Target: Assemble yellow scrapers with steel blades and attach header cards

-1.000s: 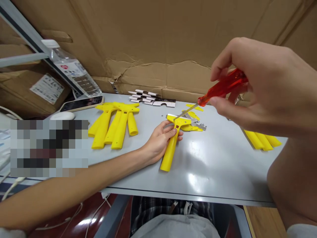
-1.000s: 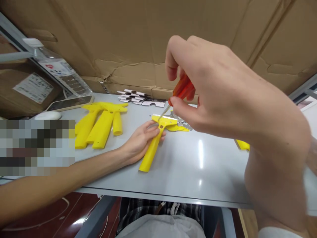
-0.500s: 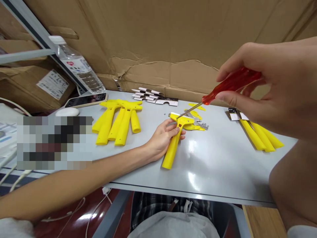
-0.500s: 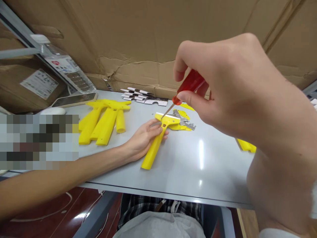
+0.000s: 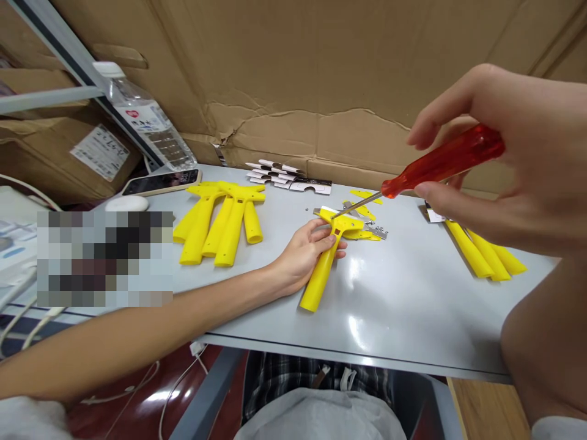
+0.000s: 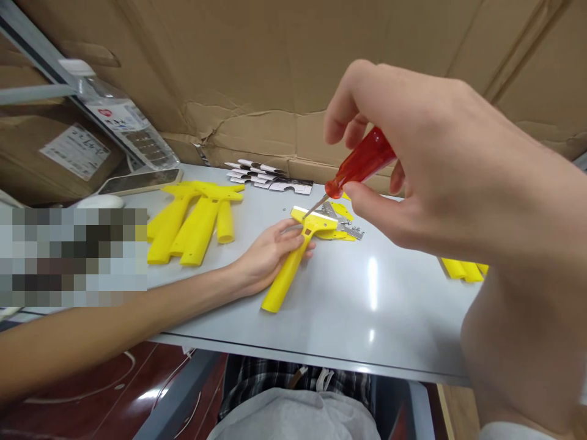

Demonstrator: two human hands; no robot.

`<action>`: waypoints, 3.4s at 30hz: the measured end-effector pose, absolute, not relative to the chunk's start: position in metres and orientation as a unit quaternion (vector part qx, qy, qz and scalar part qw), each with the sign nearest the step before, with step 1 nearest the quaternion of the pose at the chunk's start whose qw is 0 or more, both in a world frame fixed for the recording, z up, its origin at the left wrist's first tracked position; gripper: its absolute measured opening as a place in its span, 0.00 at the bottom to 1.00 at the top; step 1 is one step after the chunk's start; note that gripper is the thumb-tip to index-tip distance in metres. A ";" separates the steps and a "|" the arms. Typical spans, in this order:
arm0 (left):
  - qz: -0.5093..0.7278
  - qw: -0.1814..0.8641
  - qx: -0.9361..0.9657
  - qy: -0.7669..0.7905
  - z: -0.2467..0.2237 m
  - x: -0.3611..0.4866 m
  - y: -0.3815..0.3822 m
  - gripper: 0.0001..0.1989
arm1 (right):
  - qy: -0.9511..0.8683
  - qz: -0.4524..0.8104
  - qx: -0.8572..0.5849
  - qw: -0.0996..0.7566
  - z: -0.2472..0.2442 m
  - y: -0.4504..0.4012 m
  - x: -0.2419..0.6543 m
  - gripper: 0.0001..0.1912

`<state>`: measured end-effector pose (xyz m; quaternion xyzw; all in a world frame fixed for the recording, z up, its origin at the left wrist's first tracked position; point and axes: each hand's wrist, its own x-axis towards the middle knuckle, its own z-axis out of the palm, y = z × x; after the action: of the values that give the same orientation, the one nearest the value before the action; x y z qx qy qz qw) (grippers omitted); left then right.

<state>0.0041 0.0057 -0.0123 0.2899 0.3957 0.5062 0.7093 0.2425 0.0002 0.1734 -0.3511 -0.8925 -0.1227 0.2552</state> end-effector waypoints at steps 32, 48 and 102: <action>0.503 0.717 0.297 0.382 -0.018 0.001 0.007 0.15 | -0.889 -0.123 -0.347 0.273 0.173 -0.001 0.239 0.19; 0.506 0.713 0.308 0.375 -0.018 0.001 0.008 0.14 | -0.891 -0.083 -0.334 0.298 0.172 -0.001 0.237 0.22; 0.500 0.706 0.315 0.391 -0.017 0.002 0.007 0.13 | -0.861 -0.142 -0.366 0.323 0.170 0.011 0.224 0.13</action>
<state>0.0022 0.0070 -0.0172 0.3148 0.3907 0.5003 0.7056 0.2243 0.0110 0.1695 -0.3655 -0.8614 -0.1421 0.3227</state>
